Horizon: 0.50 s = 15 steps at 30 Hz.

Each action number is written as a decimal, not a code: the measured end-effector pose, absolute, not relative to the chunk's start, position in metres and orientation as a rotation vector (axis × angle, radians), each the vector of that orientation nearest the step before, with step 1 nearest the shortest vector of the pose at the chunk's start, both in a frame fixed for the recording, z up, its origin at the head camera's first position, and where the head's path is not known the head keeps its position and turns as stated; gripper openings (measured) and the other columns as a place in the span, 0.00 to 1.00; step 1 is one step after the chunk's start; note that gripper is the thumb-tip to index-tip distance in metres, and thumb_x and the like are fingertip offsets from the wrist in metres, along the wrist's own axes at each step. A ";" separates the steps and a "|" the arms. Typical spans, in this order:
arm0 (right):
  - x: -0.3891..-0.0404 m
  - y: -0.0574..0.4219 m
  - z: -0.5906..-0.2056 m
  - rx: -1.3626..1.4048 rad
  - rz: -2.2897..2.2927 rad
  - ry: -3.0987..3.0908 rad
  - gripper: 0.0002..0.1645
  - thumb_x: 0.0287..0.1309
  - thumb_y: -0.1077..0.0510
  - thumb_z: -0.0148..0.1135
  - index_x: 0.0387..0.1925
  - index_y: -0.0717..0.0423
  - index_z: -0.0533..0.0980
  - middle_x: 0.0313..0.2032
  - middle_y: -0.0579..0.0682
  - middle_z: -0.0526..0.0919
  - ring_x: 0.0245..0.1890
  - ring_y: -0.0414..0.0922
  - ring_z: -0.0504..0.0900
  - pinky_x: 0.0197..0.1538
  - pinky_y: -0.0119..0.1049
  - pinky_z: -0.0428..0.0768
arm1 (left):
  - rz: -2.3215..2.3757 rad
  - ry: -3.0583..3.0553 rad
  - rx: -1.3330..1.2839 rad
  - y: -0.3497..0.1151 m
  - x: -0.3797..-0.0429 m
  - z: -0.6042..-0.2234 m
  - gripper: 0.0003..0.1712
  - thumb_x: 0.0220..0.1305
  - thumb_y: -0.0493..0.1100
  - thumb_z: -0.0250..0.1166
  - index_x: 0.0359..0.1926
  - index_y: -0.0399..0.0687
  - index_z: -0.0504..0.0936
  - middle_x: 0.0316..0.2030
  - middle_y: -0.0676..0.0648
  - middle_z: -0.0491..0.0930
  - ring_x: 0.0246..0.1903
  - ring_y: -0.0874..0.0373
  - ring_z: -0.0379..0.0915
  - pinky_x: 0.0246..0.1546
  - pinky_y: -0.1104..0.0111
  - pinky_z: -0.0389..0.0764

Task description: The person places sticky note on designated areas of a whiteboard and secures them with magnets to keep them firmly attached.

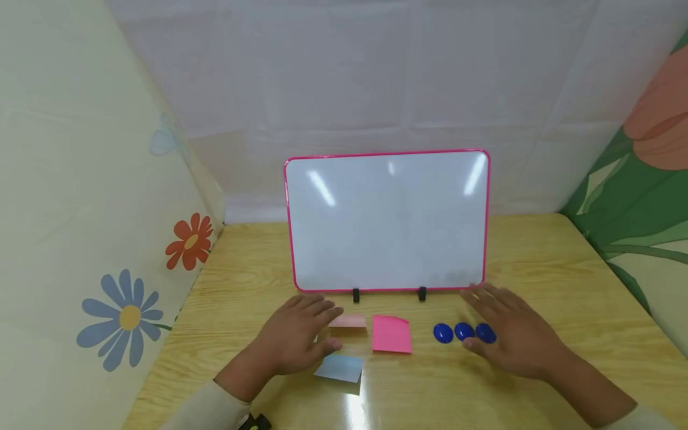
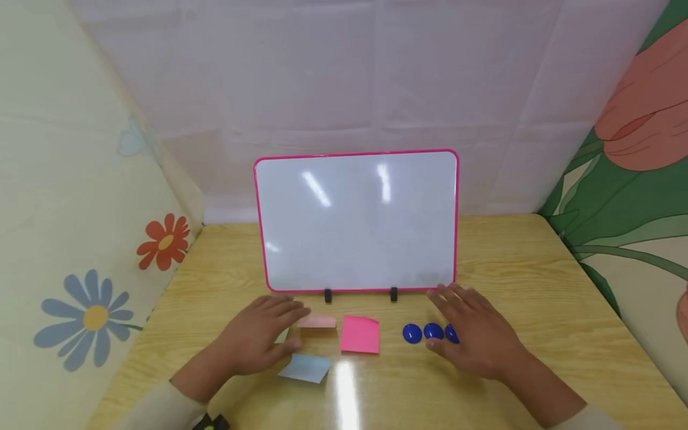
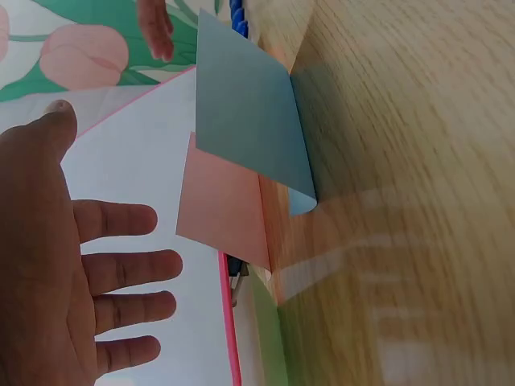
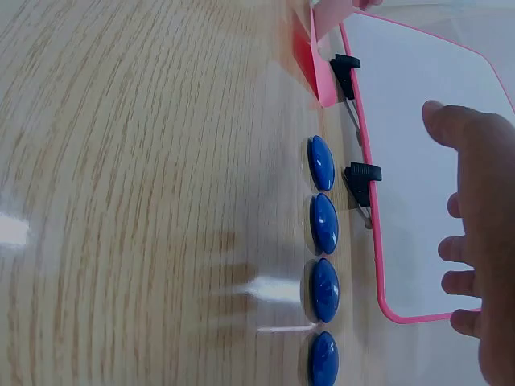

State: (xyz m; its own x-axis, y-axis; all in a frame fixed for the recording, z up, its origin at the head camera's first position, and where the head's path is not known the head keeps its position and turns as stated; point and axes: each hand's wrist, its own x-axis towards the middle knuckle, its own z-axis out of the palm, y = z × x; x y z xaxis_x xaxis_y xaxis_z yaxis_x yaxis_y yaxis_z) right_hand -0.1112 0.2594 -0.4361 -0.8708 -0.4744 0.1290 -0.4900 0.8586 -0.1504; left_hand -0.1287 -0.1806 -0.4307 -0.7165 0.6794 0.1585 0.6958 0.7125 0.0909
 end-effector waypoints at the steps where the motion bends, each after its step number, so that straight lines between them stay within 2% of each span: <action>1: -0.111 0.259 -0.436 0.761 0.283 -2.954 0.53 0.64 0.27 0.59 0.78 0.51 0.59 0.75 0.58 0.62 0.75 0.63 0.57 0.72 0.61 0.54 | -0.234 -2.806 -1.129 -0.180 -0.128 -0.431 0.31 0.73 0.63 0.57 0.68 0.52 0.77 0.62 0.50 0.79 0.65 0.49 0.70 0.65 0.50 0.67; 3: -0.111 0.258 -0.436 0.757 0.292 -2.964 0.53 0.64 0.26 0.58 0.78 0.51 0.60 0.74 0.59 0.64 0.73 0.63 0.59 0.70 0.63 0.57 | -0.260 -2.818 -1.128 -0.177 -0.128 -0.431 0.29 0.74 0.62 0.57 0.66 0.52 0.79 0.59 0.51 0.81 0.63 0.50 0.72 0.64 0.49 0.68; 7: -0.112 0.256 -0.439 0.768 0.314 -2.939 0.50 0.63 0.28 0.62 0.75 0.53 0.64 0.72 0.59 0.67 0.71 0.63 0.64 0.70 0.62 0.59 | -0.290 -2.832 -1.127 -0.173 -0.128 -0.432 0.26 0.75 0.59 0.57 0.64 0.51 0.80 0.56 0.52 0.82 0.59 0.51 0.74 0.62 0.50 0.70; 15: -0.112 0.253 -0.444 0.776 0.301 -2.946 0.45 0.62 0.34 0.67 0.71 0.54 0.70 0.69 0.59 0.72 0.68 0.62 0.68 0.68 0.62 0.62 | -0.358 -2.820 -1.175 -0.164 -0.129 -0.434 0.23 0.78 0.57 0.53 0.62 0.52 0.81 0.55 0.52 0.83 0.58 0.53 0.75 0.62 0.52 0.71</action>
